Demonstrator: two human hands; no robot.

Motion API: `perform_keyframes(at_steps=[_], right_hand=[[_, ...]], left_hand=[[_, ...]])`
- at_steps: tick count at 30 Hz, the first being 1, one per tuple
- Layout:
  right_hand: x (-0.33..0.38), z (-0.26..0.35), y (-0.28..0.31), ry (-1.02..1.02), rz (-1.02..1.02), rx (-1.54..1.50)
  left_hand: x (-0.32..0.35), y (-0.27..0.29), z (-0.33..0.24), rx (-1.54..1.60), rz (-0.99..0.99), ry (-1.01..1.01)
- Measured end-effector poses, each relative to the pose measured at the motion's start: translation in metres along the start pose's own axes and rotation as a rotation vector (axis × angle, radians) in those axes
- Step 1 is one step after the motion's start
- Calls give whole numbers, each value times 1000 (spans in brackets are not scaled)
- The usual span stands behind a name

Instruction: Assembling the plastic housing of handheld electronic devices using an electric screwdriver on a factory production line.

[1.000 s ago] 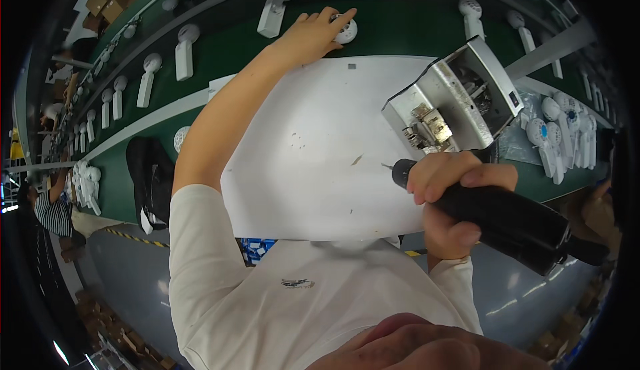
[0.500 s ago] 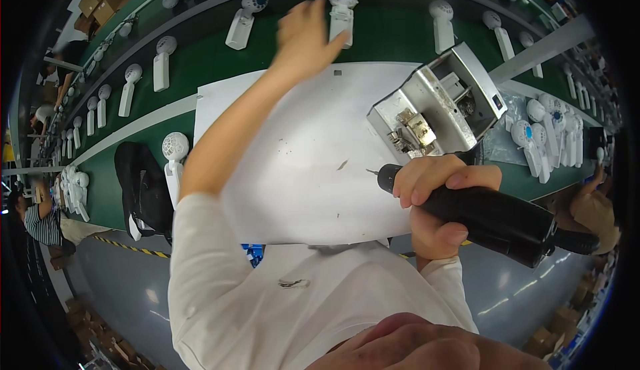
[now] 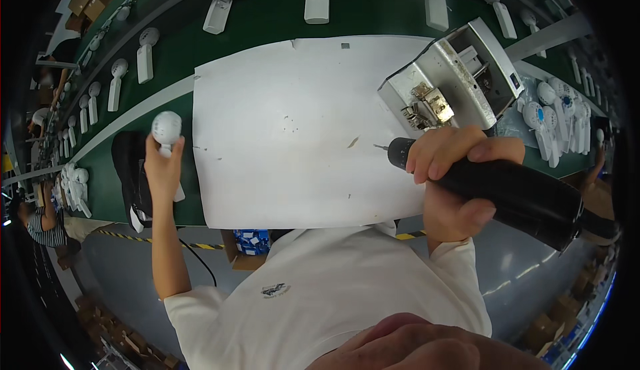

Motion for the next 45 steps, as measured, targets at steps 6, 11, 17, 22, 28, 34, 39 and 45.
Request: perform_keyframes(at_steps=[6, 11, 17, 22, 28, 34, 39, 45], right_hand=[[-7, 6, 7, 56, -63, -34], [-11, 7, 9, 98, -44, -168], [7, -31, 1, 25, 82, -76], [12, -46, -1, -57, 92, -64], [19, -64, -1, -82, 109, -90], [26, -73, -5, -110, 100, -127], [18, -58, 4, -64, 98, 5], [-23, -10, 23, 77, 96, 283]], left_hand=[[59, -74, -120, 1017, 800, 48], [132, -190, -193, 1181, 1454, 186], [130, -219, -179, 1240, 1608, 256], [130, -219, -179, 1194, 1564, 218], [129, -218, -178, 1181, 1566, 230], [130, -221, -174, 1160, 1576, 226], [131, -222, -174, 1189, 1616, 225], [135, -213, -184, 1153, 1525, 184]])
Point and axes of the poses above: each hand's wrist, its own x-axis away from the middle knuckle, its own y-axis out of the back of the hand, z = x × y, the point moved 6 cm from there along -x, towards the middle knuckle, and after that the axes turned 15 degrees about y, right-handed, at the moved point
